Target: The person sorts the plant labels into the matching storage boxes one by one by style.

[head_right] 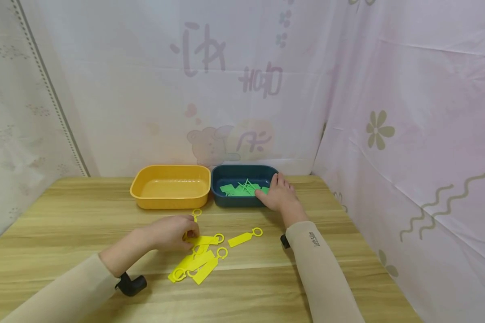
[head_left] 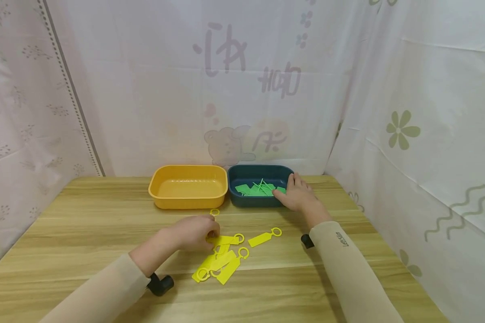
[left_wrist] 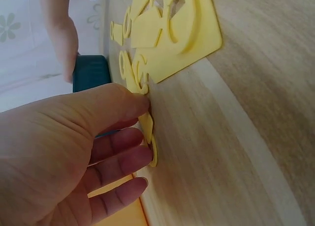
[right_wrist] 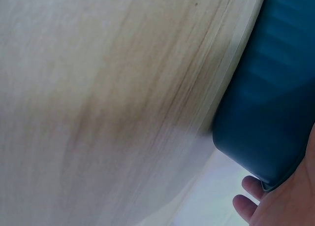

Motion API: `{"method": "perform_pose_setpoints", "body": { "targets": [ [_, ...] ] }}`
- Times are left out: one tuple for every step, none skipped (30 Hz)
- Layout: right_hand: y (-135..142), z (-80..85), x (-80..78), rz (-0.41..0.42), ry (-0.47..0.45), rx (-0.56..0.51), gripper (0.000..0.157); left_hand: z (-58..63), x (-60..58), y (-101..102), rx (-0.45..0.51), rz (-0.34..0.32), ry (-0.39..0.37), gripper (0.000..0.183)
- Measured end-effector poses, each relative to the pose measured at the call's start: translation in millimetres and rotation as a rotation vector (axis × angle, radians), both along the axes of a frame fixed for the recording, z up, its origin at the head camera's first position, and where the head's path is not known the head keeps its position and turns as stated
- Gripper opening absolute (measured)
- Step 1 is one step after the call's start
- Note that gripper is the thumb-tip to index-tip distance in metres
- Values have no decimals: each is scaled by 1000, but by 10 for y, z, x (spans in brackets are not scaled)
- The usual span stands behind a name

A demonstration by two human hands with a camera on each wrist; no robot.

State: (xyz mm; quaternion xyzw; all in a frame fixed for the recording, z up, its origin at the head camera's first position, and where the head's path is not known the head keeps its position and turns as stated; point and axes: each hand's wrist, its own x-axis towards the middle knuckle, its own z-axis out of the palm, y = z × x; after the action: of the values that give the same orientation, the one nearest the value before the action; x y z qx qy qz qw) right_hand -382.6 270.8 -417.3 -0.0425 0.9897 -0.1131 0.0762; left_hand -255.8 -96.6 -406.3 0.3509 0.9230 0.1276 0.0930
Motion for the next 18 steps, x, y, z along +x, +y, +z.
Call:
{"method": "perform_pose_setpoints", "body": {
  "targets": [
    [0,-2,-1,0,1,0,114,0,-3,0,0,-1,-2,18],
    [-1,-2,2,0,3,1,114,-1,-5,-1,1,1,-4,18],
    [0,-2,5,1,5,1,115,-4,-8,-3,2,1,-6,17],
    [3,-2,5,1,6,2,114,-6,-11,-3,4,3,-9,17],
    [4,3,10,0,4,3,114,-7,-14,-5,5,4,-10,17],
    [5,8,12,-1,3,4,114,-9,-17,-8,5,3,-9,17],
    [6,10,11,0,1,4,114,-11,-20,-10,4,2,-6,18],
    [8,10,8,1,0,4,115,-11,-21,-12,3,1,-4,18],
    [8,12,8,0,-2,5,115,-10,-21,-13,1,-1,-1,18],
    [7,15,7,0,-4,5,115,-8,-20,-15,0,-1,2,17],
    [5,16,7,1,-5,4,115,-4,-18,-17,-2,-6,8,17],
    [7,14,4,1,-6,4,115,-2,-17,-19,-1,-12,14,16],
    [8,11,1,1,-6,4,115,2,-14,-21,3,-17,16,15],
    [7,10,1,2,-6,5,116,4,-13,-23,7,-21,20,14],
    [7,11,3,2,-5,7,115,5,-12,-27,13,-29,28,13],
    [7,9,0,4,-3,9,115,4,-14,-32,18,-37,36,11],
    [9,5,-3,4,-1,11,115,3,-16,-39,24,-44,42,10],
    [11,1,-6,5,2,14,115,3,-20,-45,34,-49,47,8]
  ]
}}
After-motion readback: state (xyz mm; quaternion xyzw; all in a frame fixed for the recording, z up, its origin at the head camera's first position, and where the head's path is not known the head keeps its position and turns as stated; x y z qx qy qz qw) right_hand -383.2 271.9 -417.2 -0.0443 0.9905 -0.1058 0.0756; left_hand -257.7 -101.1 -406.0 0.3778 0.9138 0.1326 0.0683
